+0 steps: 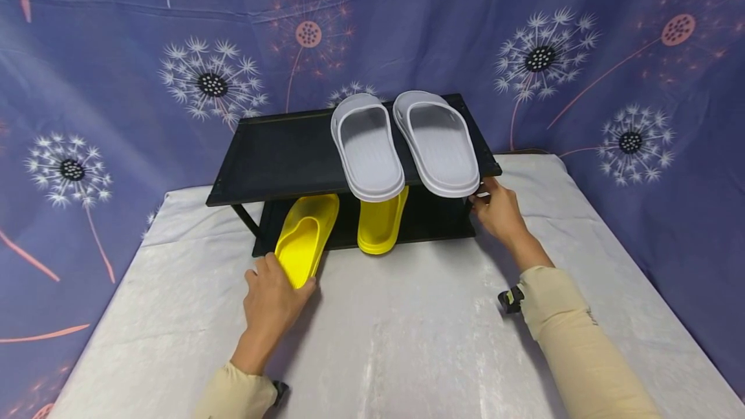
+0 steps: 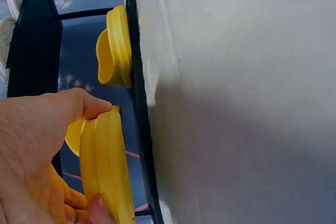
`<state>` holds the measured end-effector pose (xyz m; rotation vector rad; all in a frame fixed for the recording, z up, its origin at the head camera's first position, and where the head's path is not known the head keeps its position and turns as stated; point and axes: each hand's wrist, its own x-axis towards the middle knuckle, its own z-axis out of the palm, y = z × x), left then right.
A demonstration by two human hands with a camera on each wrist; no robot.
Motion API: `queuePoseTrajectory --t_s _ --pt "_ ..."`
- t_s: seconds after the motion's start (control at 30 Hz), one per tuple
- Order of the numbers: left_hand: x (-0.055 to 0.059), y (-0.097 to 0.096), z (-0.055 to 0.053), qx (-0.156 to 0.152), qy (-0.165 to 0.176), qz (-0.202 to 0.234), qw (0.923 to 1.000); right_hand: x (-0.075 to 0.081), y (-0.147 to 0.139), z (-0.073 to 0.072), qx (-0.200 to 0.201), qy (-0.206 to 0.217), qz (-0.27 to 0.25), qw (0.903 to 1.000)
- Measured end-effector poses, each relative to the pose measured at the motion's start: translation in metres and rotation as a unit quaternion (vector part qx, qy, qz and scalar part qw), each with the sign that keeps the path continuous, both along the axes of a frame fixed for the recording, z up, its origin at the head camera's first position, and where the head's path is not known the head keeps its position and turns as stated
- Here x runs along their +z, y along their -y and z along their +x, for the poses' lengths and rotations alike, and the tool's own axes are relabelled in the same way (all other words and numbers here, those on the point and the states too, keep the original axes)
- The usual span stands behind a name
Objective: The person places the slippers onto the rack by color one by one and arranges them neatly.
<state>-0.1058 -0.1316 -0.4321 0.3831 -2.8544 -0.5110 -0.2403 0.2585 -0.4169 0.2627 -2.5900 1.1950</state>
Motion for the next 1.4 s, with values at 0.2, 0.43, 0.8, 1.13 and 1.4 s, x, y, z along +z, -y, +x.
queuePoseTrajectory --t_s 0.2,0.43,0.8,1.13,1.4 --pt "0.003 -0.005 -0.01 0.003 0.002 0.005 1.0 0.0 -0.001 0.0 -0.001 0.001 -0.004 1.0" --pt "0.005 -0.006 -0.02 0.009 -0.016 0.009 0.9998 0.0 -0.001 0.001 0.0 -0.008 -0.004 1.0" --pt "0.005 -0.007 -0.031 0.004 -0.006 0.016 0.9998 0.001 -0.001 -0.001 0.0 -0.008 -0.005 1.0" --pt "0.009 -0.011 -0.048 0.004 0.011 0.017 0.9998 0.001 -0.002 0.0 -0.002 -0.006 0.003 1.0" --pt "0.011 -0.015 -0.063 -0.001 0.026 0.024 0.9994 0.001 -0.001 0.001 0.001 0.005 -0.013 0.9999"
